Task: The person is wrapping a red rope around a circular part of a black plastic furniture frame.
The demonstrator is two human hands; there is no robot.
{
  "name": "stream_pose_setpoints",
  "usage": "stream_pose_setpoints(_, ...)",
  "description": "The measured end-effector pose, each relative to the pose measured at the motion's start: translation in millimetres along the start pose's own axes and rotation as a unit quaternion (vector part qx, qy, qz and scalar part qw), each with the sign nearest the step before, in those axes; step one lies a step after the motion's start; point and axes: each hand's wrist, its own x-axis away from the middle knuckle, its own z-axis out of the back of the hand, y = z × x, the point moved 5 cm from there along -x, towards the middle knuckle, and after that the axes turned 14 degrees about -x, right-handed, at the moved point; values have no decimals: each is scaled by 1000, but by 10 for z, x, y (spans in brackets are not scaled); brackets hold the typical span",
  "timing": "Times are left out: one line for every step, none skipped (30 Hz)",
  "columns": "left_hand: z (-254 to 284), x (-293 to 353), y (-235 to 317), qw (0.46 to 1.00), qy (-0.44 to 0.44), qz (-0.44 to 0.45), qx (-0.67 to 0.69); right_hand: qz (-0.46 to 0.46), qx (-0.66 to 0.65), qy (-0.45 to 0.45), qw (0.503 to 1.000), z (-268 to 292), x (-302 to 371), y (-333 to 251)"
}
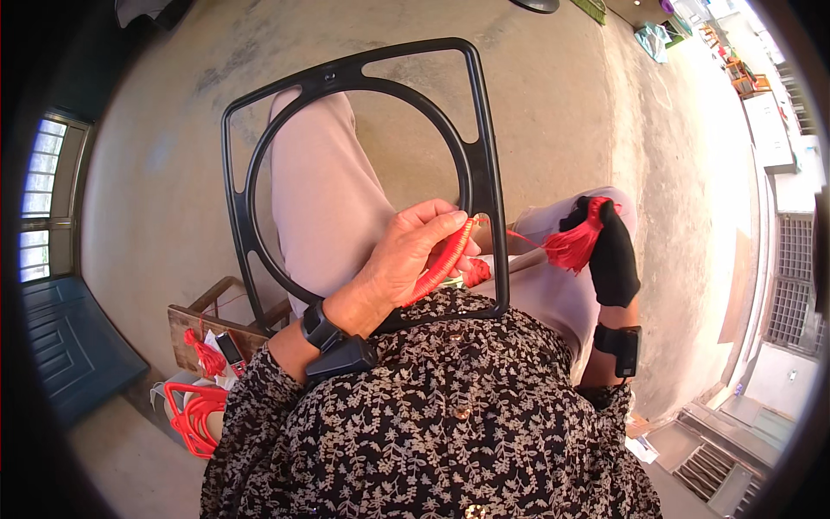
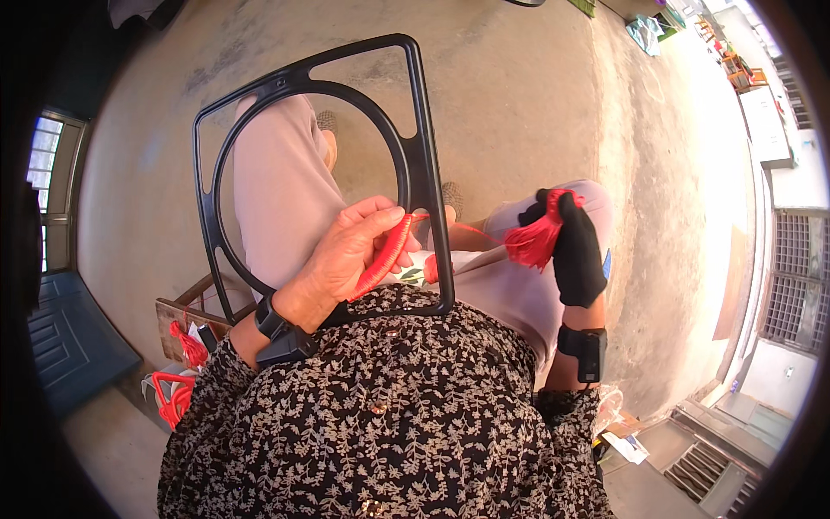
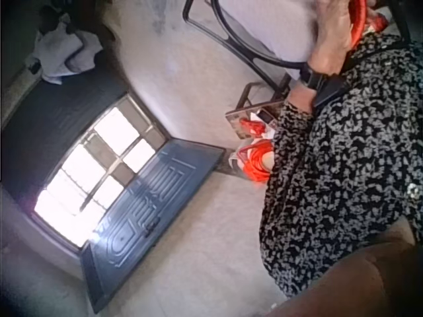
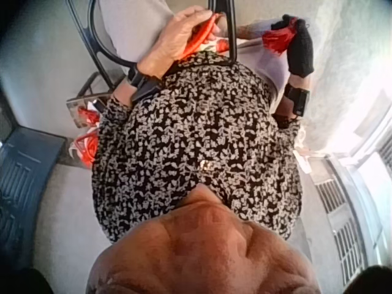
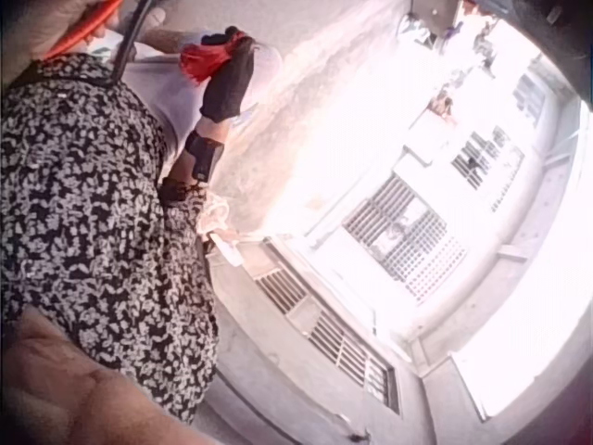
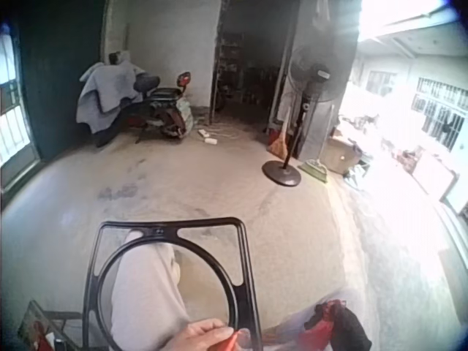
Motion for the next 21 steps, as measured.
stream_pose_setpoints(-3,3,6,1000,-7,-8,-1,-13,2,-14,1000,-60,-23,41)
stream_pose_setpoints(-7,5,12,1000,-14,-15,-1,-26,4,-27,999,-120,-42,82)
stream_pose_setpoints(-6,6,12,1000,-13,-17,-1,-25,4,-29,999,-151,-71,127)
stream_pose_setpoints(-10,10,12,1000,-13,-16,-4,-36,-13,-29,999,-171,-96,194)
stream_pose_setpoints(-15,11,14,1000,-12,-15,-6,-47,-30,-28,998,-197,-120,255)
stream_pose_setpoints(-21,8,18,1000,-13,-15,-5,-47,-30,-28,998,-237,-144,299)
stream_pose_setpoints(-21,8,18,1000,-12,-15,-5,-53,-16,-21,998,-275,-170,358)
stream_pose_setpoints(-20,9,17,1000,-12,-15,-5,-58,-2,-14,998,-302,-182,398)
stream_pose_setpoints(-17,10,15,1000,-11,-16,-4,-80,-1,-24,997,-332,-178,435)
stream_pose_setpoints(-14,8,13,1000,-11,-16,-1,-81,0,-24,996,-381,-166,442)
stream_pose_setpoints(-10,6,12,1000,-11,-17,2,-89,37,-40,995,-459,-143,448)
stream_pose_setpoints(-4,11,17,1000,-11,-17,3,-97,74,-55,991,-505,-129,457)
stream_pose_setpoints(-11,22,31,1000,-16,-17,-2,-113,157,-77,978,-501,-122,477)
stream_pose_setpoints(-16,29,39,1000,-21,-17,-8,-113,158,-77,978,-495,-115,494)
stream_pose_setpoints(-16,29,40,1000,-21,-17,-7,-106,176,-116,972,-524,-103,522)
stream_pose_setpoints(-21,24,42,1000,-22,-19,-10,-99,193,-154,964,-541,-96,552)
stream_pose_setpoints(-26,22,44,999,-24,-20,-14,-115,201,-153,961,-504,-112,588)
stream_pose_setpoints(-30,23,45,999,-24,-20,-14,-115,201,-152,961,-502,-104,581)
stream_pose_setpoints(-20,24,39,1000,-22,-15,-12,-129,217,-163,954,-535,-86,586)
stream_pose_setpoints(-12,25,33,1000,-21,-11,-11,-143,233,-173,946,-571,-63,590)
stream_pose_setpoints(-3,23,28,1000,-20,-11,-11,-143,233,-174,946,-618,-36,573)
